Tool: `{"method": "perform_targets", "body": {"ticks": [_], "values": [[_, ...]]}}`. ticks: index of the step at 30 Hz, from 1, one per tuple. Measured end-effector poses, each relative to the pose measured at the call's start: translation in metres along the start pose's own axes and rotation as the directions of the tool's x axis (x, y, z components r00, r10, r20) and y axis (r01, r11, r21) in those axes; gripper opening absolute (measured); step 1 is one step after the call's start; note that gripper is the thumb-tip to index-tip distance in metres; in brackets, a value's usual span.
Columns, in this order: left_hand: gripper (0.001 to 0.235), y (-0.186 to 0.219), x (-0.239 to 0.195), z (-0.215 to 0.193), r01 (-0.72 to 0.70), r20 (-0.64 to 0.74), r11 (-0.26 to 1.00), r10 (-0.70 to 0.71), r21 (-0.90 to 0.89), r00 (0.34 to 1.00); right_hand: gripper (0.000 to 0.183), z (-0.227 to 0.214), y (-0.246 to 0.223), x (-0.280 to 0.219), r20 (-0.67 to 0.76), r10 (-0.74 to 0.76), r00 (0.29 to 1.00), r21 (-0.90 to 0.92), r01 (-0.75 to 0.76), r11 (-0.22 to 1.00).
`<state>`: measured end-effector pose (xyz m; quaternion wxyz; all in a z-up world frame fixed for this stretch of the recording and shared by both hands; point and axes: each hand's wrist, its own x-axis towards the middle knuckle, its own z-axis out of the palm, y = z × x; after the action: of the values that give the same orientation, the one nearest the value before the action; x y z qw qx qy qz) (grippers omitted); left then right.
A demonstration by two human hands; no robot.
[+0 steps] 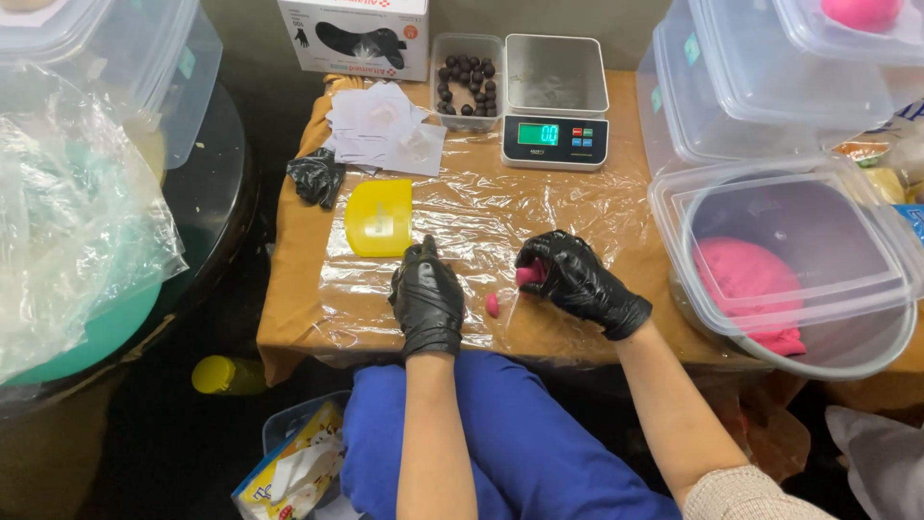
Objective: Organizing and portioning small pieces of pink dough into containers on a work table.
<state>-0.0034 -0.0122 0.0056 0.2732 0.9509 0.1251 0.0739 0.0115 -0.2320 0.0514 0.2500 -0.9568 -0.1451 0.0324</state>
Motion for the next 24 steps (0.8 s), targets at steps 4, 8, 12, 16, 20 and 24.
{"method": "perform_targets", "body": {"ticks": [4, 8, 12, 16, 20, 24], "values": [[0.051, 0.011, -0.004, -0.012, -0.039, 0.011, 0.999, 0.04, -0.027, 0.999, 0.027, -0.034, -0.016, 0.029, -0.057, 0.03, 0.998, 0.082, -0.025, 0.996], [0.054, 0.017, -0.004, -0.014, -0.027, 0.013, 0.997, 0.027, -0.066, 1.0, 0.022, -0.033, 0.028, 0.111, -0.244, 0.182, 0.953, 0.272, -0.113, 0.956], [0.056, -0.002, 0.003, 0.029, -0.113, -0.13, 0.993, 0.115, 0.02, 0.985, 0.009, -0.051, 0.05, 0.192, -0.414, 0.442, 0.796, 0.5, -0.207, 0.841], [0.055, 0.001, 0.004, 0.024, -0.087, -0.08, 0.996, 0.087, 0.013, 0.993, 0.021, -0.023, 0.126, 0.277, -0.655, 0.348, 0.67, 0.446, -0.03, 0.895], [0.053, 0.001, 0.004, 0.027, -0.088, -0.112, 0.994, 0.095, 0.063, 0.989, 0.041, -0.012, 0.18, 0.313, -0.663, 0.151, 0.734, -0.117, -0.3, 0.947], [0.054, 0.001, 0.001, 0.017, -0.092, -0.121, 0.995, 0.096, 0.043, 0.988, 0.024, -0.03, 0.137, 0.266, -0.75, 0.228, 0.621, 0.294, 0.003, 0.956]]}}
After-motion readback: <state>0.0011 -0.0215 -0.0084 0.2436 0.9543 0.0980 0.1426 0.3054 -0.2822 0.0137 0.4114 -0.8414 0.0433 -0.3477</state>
